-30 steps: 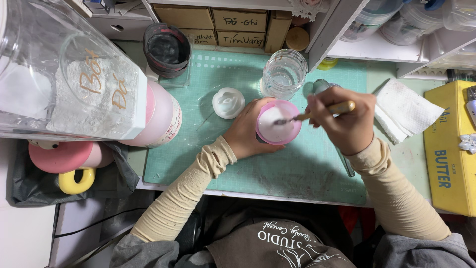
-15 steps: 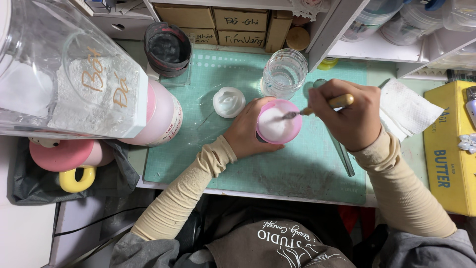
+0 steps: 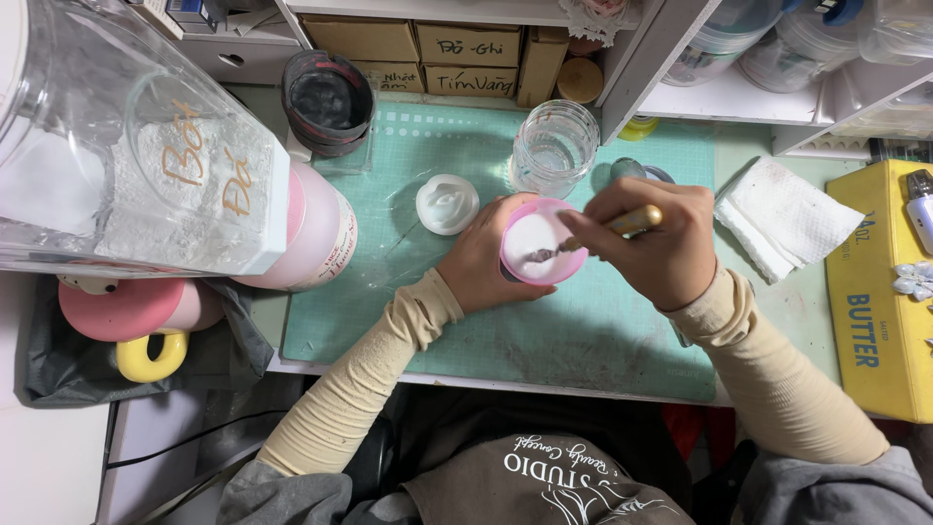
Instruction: The person spoons white powder from a large jar into a small pink bowl, adds water, and stirs the mixture with a spoon and a small spatula. They then add more powder from a pink jar and continue stirring the mixture in the bowl.
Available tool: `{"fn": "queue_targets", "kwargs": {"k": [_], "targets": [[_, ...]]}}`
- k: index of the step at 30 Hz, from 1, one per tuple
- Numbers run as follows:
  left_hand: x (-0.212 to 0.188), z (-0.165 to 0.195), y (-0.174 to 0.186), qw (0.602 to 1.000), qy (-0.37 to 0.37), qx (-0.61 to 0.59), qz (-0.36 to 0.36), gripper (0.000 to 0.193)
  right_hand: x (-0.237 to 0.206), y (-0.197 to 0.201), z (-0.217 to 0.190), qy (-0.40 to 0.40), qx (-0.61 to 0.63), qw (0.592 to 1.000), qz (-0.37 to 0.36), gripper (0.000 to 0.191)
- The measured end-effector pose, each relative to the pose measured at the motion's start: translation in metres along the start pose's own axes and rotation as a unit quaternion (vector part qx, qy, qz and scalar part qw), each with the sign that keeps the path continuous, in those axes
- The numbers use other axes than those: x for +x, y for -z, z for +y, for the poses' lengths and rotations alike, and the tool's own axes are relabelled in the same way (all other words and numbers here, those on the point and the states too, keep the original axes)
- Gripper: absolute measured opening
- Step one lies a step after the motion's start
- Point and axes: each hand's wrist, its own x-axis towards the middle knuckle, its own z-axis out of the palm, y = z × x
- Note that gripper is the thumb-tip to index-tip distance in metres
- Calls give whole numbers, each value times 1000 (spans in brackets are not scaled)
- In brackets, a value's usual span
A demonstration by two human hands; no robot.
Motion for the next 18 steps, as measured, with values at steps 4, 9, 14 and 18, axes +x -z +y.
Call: {"fn": "queue_targets", "kwargs": {"k": [4, 9, 14, 18], "targets": [[-2, -2, -1, 1000, -17, 13, 15, 102, -9, -1, 9, -89, 38, 994, 60, 24], [0, -1, -2, 1000, 3, 7, 4, 103, -17, -2, 15, -58, 30, 994, 88, 23], [-2, 2, -2, 1000, 1, 6, 2, 102, -17, 0, 17, -83, 32, 991, 98, 23], [-2, 2, -2, 1000, -4, -7, 5, 102, -16, -1, 18, -34, 54, 995, 70, 20]]}}
